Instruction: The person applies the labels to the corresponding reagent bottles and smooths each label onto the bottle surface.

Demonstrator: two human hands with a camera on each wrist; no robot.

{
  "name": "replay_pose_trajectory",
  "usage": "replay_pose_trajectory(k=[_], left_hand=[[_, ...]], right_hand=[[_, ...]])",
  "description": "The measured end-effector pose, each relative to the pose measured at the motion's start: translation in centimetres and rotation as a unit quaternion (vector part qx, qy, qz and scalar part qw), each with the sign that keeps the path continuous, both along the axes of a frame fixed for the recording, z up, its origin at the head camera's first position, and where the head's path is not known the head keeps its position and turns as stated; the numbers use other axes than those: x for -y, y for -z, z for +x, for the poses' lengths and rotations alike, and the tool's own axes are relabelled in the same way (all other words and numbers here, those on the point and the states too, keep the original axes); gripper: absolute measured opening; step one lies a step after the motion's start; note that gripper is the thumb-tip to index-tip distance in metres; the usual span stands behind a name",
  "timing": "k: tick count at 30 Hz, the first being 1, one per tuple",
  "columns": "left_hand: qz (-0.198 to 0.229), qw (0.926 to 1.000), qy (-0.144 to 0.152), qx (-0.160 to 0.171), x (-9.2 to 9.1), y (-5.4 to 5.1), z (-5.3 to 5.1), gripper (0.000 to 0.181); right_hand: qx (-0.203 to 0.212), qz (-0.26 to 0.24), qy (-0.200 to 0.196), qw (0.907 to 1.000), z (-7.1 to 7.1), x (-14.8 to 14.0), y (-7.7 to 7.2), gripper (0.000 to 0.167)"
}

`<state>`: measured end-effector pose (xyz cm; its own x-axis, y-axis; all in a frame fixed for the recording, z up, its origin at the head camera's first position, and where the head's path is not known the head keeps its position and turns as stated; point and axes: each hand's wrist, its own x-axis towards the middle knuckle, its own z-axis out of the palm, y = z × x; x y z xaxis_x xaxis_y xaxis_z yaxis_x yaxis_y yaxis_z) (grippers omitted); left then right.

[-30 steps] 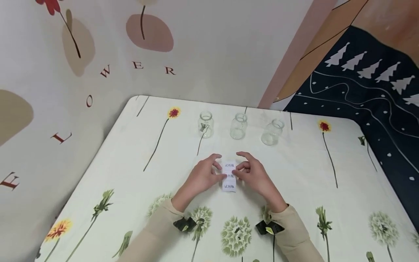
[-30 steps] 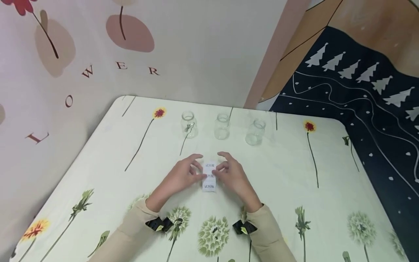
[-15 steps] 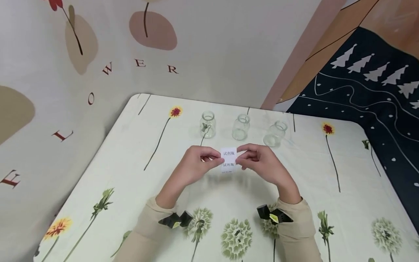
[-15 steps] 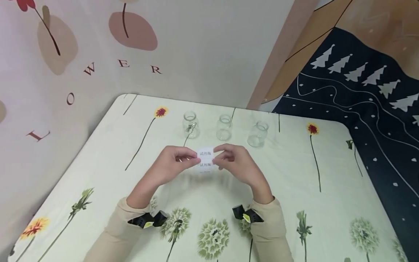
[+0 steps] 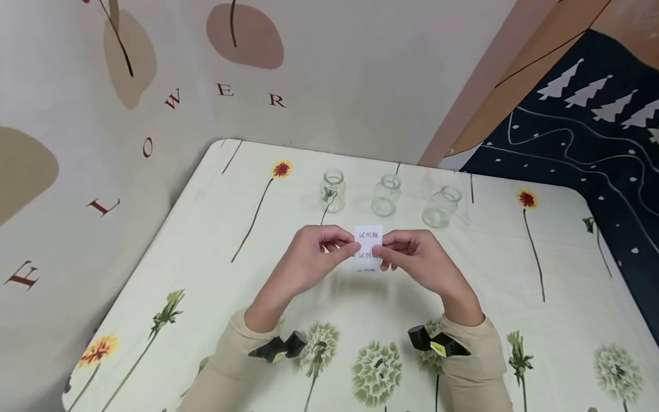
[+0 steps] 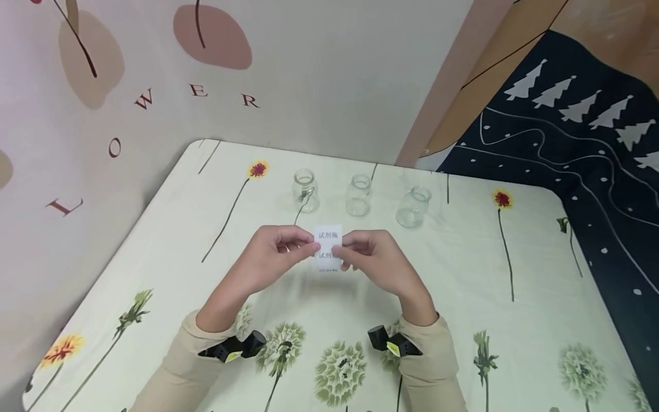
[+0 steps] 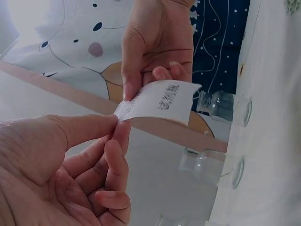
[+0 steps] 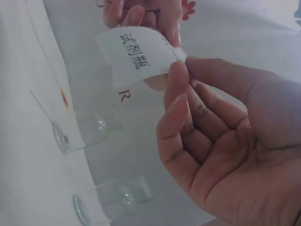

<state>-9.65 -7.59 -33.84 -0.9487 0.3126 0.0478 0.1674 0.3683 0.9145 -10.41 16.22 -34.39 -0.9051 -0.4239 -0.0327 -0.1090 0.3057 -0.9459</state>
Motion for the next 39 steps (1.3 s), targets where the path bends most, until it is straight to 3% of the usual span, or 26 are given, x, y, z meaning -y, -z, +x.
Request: replay_pose_trajectory(k=[5,9,14,21,25,31,39], left_hand=[[-0.011,0.9992,-0.015,-0.034,-0.2,-0.3,0.2,0.007],[-0.015,0.9946,-0.037,-0.095,-0.5,-0.2,0.5,0.016],[-0.019,0.9788,-0.058,-0.195,-0.9,0.1,0.5,0.035],[-0.031,0.9569,-0.036,-0.287,-1.0,0.6,0.4,0.020],[-0.038,0.9518,-0.023,-0.303,-0.9,0.6,0.4,0.016],[-0.031,0.9514,0.015,-0.306,-1.0,0.6,0.4,0.015],[-0.026,0.9529,0.035,-0.300,-1.0,0.6,0.4,0.014]], right_hand=[[-0.004,0.001,0.018,0.9998,0.2,-0.2,-0.4,0.012],[-0.007,0.004,0.014,0.9999,0.4,-0.2,-0.6,0.013],[-0.011,0.004,0.007,0.9999,0.4,-0.1,-0.7,0.013],[-0.017,0.003,0.001,0.9999,0.6,0.0,-0.9,0.013],[-0.025,0.005,-0.003,0.9997,0.8,-0.1,-1.1,0.013],[-0.040,0.011,-0.018,0.9990,1.0,-0.1,-1.3,0.013],[-0.085,0.003,-0.039,0.9956,1.2,-0.4,-1.2,0.014]])
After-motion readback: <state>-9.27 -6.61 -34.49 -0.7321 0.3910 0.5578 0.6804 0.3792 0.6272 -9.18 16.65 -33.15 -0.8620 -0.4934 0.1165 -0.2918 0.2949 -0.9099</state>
